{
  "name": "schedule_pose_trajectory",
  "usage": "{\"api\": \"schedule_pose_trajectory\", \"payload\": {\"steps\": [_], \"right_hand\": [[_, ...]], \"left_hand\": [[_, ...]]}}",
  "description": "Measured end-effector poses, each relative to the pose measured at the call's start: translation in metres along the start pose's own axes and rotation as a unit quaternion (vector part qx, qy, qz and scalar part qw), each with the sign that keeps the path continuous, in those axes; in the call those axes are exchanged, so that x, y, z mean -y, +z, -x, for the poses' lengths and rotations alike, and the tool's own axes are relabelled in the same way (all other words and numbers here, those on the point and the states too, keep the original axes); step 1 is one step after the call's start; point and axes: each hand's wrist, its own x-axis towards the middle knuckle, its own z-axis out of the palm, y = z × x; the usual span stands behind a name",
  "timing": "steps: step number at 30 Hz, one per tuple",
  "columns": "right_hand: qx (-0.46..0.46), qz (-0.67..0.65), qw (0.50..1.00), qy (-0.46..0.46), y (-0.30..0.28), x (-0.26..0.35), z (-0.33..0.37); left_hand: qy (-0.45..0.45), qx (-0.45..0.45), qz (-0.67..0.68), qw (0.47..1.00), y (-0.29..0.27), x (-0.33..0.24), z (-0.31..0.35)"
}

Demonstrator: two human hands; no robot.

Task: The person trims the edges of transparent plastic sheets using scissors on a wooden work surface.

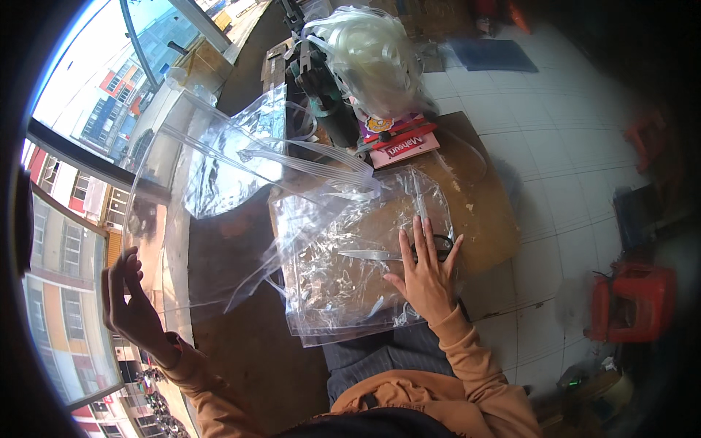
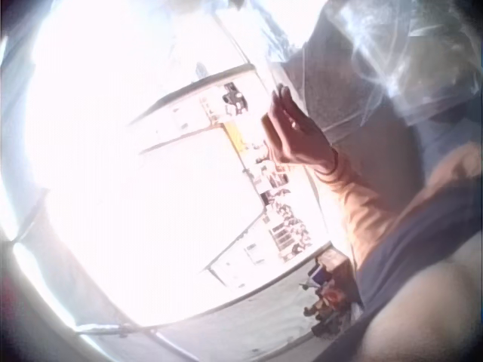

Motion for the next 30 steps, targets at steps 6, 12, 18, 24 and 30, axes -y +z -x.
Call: {"api": "schedule_pose_trajectory", "payload": {"steps": [6,12,18,24,30], "right_hand": [[-0.068,-0.45,0.888,-0.061,-0.083,0.035,0.015],[0.011,-0.588,0.803,-0.093,-0.119,0.051,0.023],[0.071,-0.795,0.6,0.055,-0.13,0.048,0.036],[0.113,-0.829,0.539,0.101,-0.121,0.04,0.043],[0.097,-0.82,0.553,0.11,-0.115,0.036,0.043]], "left_hand": [[-0.185,0.294,0.324,0.88,-0.003,-0.051,0.028],[-0.227,0.533,0.758,0.301,0.011,-0.078,0.056],[-0.082,0.422,0.767,0.476,0.023,-0.136,0.098],[-0.123,0.392,0.762,0.5,0.026,-0.153,0.114],[-0.127,0.41,0.739,0.519,0.022,-0.161,0.114]]}}
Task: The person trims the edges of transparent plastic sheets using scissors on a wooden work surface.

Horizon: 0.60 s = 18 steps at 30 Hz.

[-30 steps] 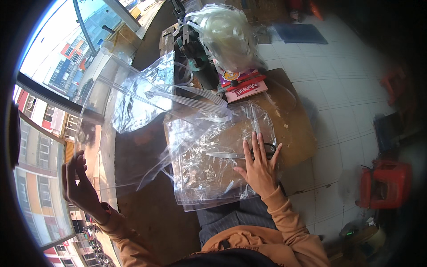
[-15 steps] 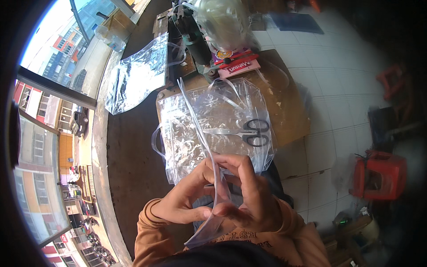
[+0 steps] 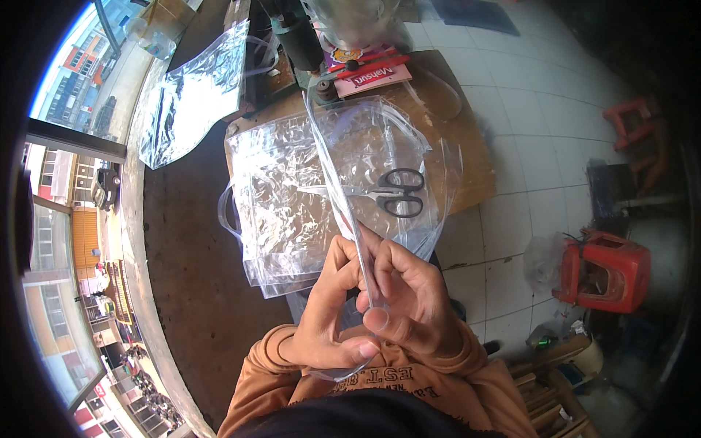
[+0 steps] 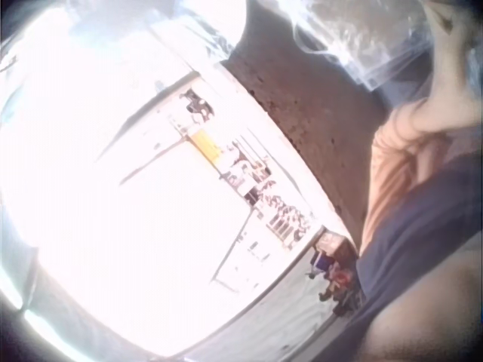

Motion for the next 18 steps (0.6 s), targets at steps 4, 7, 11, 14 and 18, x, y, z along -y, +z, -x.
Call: {"api": "schedule_pose_trajectory", "payload": {"steps": [4,7,11,14,18], "right_hand": [[-0.004,-0.068,0.998,0.016,0.0,-0.001,-0.005],[0.012,-0.054,0.998,0.004,-0.003,-0.003,-0.006],[-0.029,0.042,0.999,0.004,0.0,-0.002,-0.005],[-0.134,0.068,0.988,0.03,-0.001,0.007,-0.002],[-0.035,0.115,0.99,0.08,-0.065,0.062,0.021]], "left_hand": [[0.011,-0.012,-0.027,1.0,0.001,-0.001,0.002],[0.007,-0.019,-0.033,0.999,0.003,-0.002,0.001],[0.025,-0.028,-0.069,0.997,0.009,0.006,0.001],[0.016,-0.041,-0.059,0.997,0.007,0.011,0.003],[-0.056,-0.114,-0.019,0.992,0.009,0.041,0.02]]}}
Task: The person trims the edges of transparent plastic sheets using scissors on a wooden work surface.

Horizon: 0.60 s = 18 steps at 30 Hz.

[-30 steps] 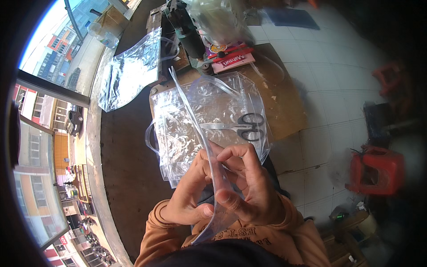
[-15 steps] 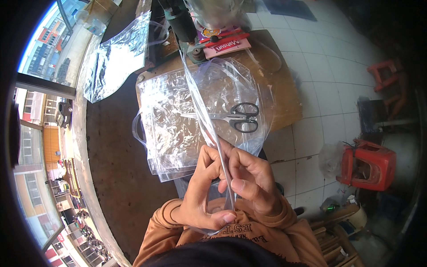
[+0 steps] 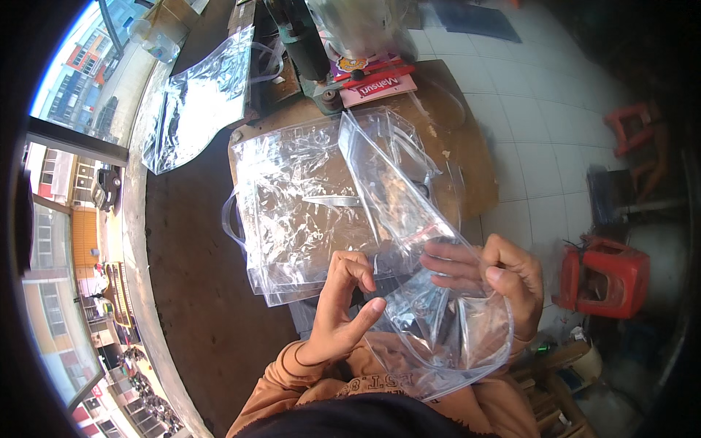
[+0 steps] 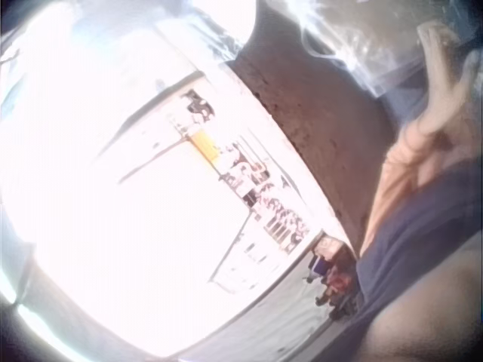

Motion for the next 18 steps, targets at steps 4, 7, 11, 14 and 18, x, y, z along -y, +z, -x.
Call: {"api": "schedule_pose_trajectory", "payload": {"steps": [4,7,11,14,18], "right_hand": [[0.282,-0.335,0.876,-0.2,-0.031,0.008,0.019],[0.228,-0.287,0.896,-0.251,-0.023,0.006,0.017],[0.095,-0.221,0.942,-0.233,-0.03,-0.018,-0.007],[-0.034,-0.114,0.976,-0.18,-0.046,-0.023,-0.02],[-0.19,0.306,0.931,-0.058,-0.054,-0.049,-0.046]], "left_hand": [[-0.109,-0.028,0.076,0.991,0.009,0.027,0.009],[-0.158,0.021,0.199,0.967,0.027,0.035,0.01],[-0.276,0.048,0.509,0.814,0.004,0.009,0.02],[-0.154,-0.114,0.281,0.94,-0.022,-0.011,0.026],[-0.07,-0.231,0.154,0.958,-0.066,-0.02,0.04]]}}
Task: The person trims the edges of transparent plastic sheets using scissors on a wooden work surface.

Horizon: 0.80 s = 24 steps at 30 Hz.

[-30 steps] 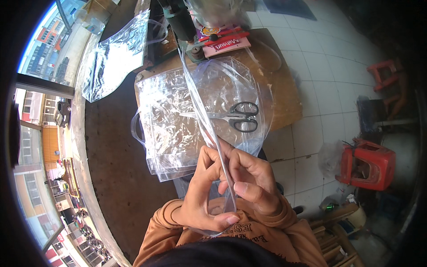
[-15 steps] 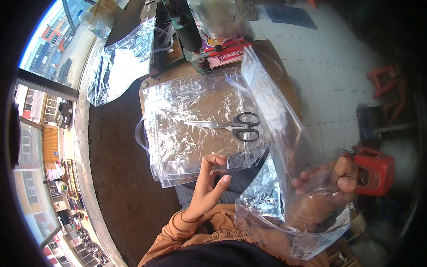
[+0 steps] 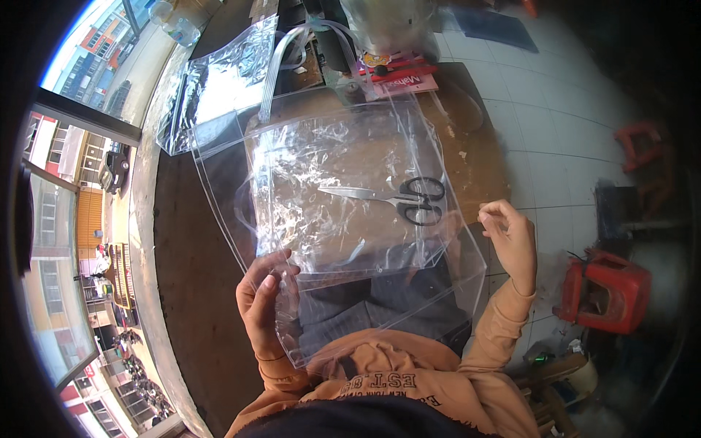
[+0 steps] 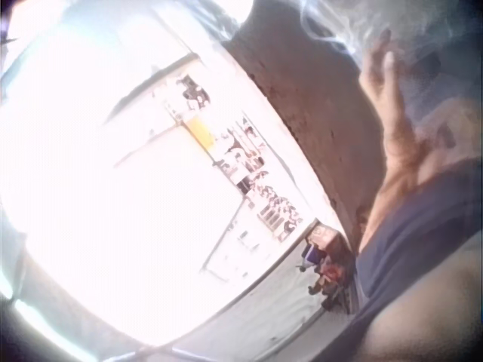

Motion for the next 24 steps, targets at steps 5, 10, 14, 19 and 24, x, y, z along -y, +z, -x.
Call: {"api": "schedule_pose_trajectory", "payload": {"steps": [5,10,14,19,24], "right_hand": [[0.048,0.002,0.988,-0.147,0.06,0.061,0.04],[0.196,-0.049,0.959,-0.198,0.111,0.085,0.055],[0.248,-0.215,0.94,-0.091,0.111,0.065,0.043],[0.316,-0.361,0.877,-0.022,0.111,0.05,0.035],[0.297,-0.397,0.868,0.032,0.11,0.039,0.032]], "left_hand": [[0.069,-0.043,0.061,0.995,0.021,-0.007,-0.01],[0.046,0.107,0.111,0.987,0.053,0.019,-0.02],[0.023,0.117,0.094,0.988,0.068,0.018,-0.014],[-0.019,0.105,0.104,0.989,0.066,0.019,-0.016],[0.033,0.098,0.089,0.991,0.064,0.025,-0.018]]}}
